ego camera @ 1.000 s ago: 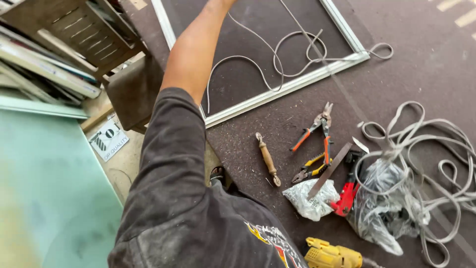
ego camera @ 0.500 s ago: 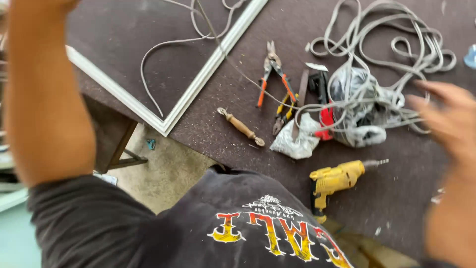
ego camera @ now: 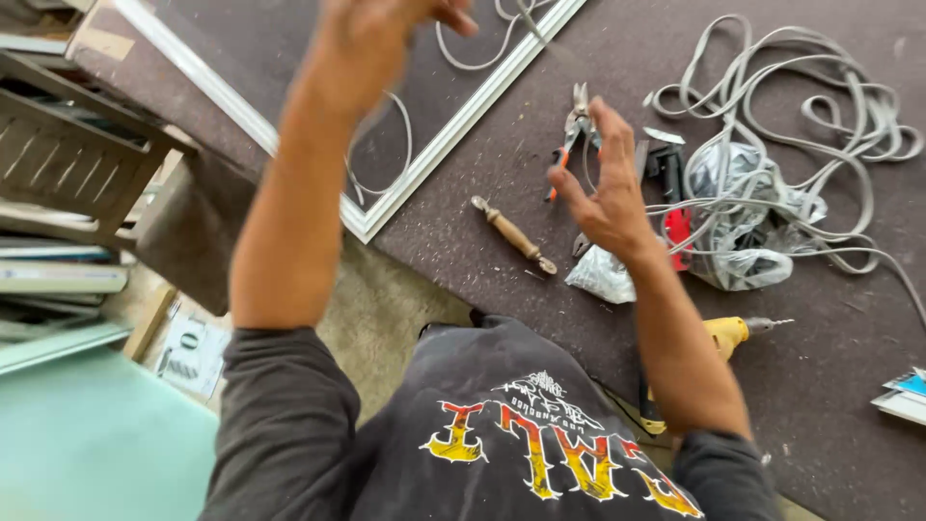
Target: The person presses a rubber seal into the groove of an aluminum frame using a roller tool and a screwdriver, then trims the excess seal with shears. Finally, they pull out a screen mesh and trim it along the frame's edge using the shears.
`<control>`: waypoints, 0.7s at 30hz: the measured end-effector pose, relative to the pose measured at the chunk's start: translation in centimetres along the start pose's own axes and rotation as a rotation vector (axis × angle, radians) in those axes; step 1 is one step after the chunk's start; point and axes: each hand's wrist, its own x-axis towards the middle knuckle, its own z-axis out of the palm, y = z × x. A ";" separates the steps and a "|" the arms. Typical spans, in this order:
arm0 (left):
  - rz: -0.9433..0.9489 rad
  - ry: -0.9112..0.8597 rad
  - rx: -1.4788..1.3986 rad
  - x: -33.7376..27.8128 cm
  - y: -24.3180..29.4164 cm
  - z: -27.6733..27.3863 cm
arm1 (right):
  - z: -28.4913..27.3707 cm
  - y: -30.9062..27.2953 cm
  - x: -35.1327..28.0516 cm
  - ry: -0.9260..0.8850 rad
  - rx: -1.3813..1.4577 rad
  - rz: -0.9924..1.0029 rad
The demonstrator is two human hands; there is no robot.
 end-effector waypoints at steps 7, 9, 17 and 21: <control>-0.008 0.063 -0.588 -1.6 2.7 -0.8 | 4.1 1.5 -2.0 -0.126 0.270 0.161; -0.060 0.130 -0.759 -1.3 1.6 -1.3 | 3.6 -0.7 -1.8 -0.138 0.375 0.158; -0.471 0.132 -0.052 -2.1 -7.3 -7.7 | -1.6 -4.9 -4.0 -0.113 0.473 0.257; -0.942 -0.148 1.473 -3.5 -7.7 7.5 | 1.1 -2.7 -3.2 0.097 0.312 0.419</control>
